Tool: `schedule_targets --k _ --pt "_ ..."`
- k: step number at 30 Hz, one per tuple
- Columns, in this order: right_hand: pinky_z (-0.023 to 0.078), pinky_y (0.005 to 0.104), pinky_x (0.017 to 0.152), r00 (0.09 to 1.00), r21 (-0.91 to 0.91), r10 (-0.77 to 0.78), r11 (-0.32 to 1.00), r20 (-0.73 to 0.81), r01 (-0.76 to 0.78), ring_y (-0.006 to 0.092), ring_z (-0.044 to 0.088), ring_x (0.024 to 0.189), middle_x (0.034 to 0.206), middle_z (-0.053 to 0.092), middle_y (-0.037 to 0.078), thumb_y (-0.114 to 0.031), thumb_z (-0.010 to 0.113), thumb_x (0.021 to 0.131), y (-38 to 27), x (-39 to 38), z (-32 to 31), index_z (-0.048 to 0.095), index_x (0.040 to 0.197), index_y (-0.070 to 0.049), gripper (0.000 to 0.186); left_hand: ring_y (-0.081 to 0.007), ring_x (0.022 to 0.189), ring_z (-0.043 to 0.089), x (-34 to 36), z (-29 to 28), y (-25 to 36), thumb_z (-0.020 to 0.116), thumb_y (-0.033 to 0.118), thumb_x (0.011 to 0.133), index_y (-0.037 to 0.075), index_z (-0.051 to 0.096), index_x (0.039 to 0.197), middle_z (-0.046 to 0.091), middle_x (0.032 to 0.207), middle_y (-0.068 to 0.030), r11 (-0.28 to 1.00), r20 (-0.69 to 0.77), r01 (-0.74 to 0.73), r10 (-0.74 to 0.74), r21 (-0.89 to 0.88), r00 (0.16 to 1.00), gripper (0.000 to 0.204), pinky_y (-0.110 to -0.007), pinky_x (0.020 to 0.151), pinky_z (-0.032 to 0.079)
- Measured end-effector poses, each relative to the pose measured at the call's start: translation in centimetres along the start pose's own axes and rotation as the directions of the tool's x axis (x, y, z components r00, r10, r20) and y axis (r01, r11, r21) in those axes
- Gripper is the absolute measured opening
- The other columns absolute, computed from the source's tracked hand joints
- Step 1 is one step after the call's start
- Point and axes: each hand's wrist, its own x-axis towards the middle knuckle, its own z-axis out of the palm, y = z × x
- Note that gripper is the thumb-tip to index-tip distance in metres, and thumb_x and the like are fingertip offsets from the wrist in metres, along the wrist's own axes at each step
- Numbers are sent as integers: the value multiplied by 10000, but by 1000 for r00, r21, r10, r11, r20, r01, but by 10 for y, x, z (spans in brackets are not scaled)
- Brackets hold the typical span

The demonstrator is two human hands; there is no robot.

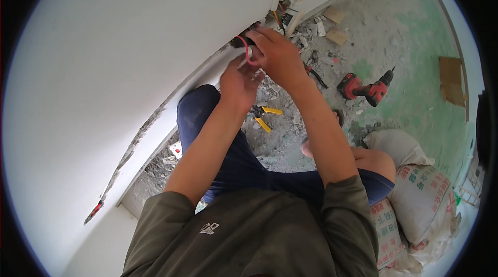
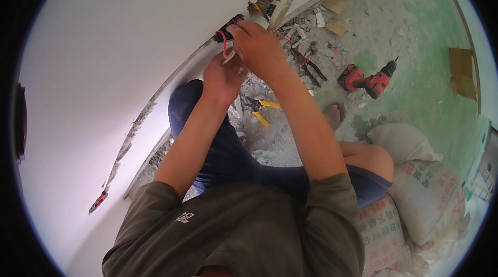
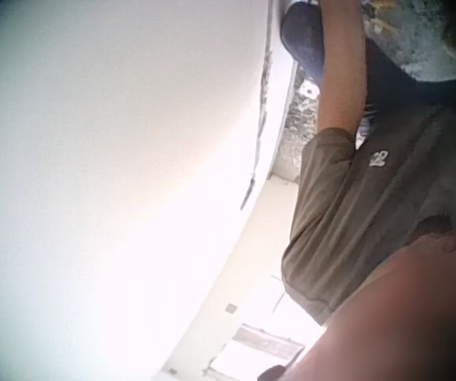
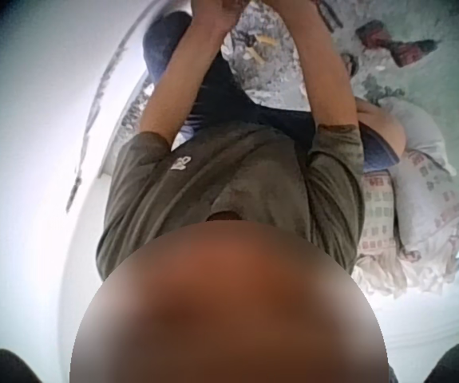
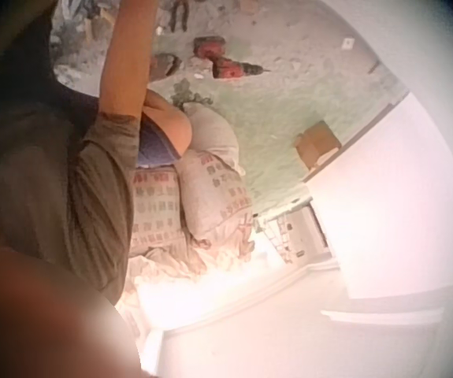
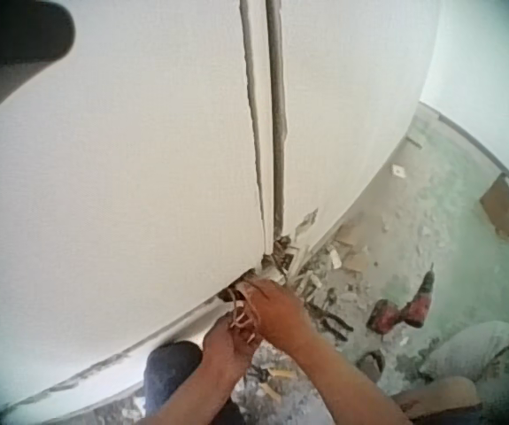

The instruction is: Stripping and insulating electrical wires for a wall outlet installation in a renovation setting.

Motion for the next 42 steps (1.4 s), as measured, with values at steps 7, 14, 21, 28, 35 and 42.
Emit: schedule_targets --k 7,14,21,28,35,42 --pt "533 406 723 939 -349 269 919 214 -184 311 637 859 954 610 119 -140 673 748 -24 21 -17 580 1015 -56 295 -147 856 566 15 24 -10 328 390 1016 164 558 899 574 875 18 962 226 202 -159 -185 961 343 -354 787 486" --pt "524 437 708 828 -413 400 881 393 -230 342 646 863 939 640 170 -203 644 804 -13 38 -24 578 1011 -26 281 -140 730 557 27 7 -14 458 353 986 136 545 856 572 786 12 930 458 230 -77 -288 885 267 -300 648 464" --pt "513 426 580 899 -387 395 871 188 -302 336 659 686 777 657 151 -258 671 803 -12 -3 -17 597 888 -45 241 -140 616 462 31 7 -13 518 355 967 122 495 785 511 693 -4 957 262 143 -75 -251 962 296 -262 542 378" --pt "474 401 545 805 -142 587 806 82 -574 316 629 590 668 630 156 -288 721 777 -6 -27 7 618 803 -25 284 -110 545 448 25 13 7 591 335 917 99 543 841 506 675 4 952 -54 -38 57 304 997 252 -282 489 363" --pt "468 320 518 595 553 756 384 271 -739 199 632 568 641 646 87 -239 650 864 -4 -51 48 645 817 -33 211 -131 461 460 -8 16 28 529 262 921 14 564 843 492 593 -37 768 64 -76 45 637 997 262 -285 418 368" --pt "404 239 502 550 598 338 -690 764 -407 122 522 523 667 613 48 -254 551 940 8 -55 66 621 874 -46 229 -127 633 548 -25 -4 9 582 204 922 -17 531 1156 556 751 -50 786 -23 -216 281 579 959 326 -284 556 472"
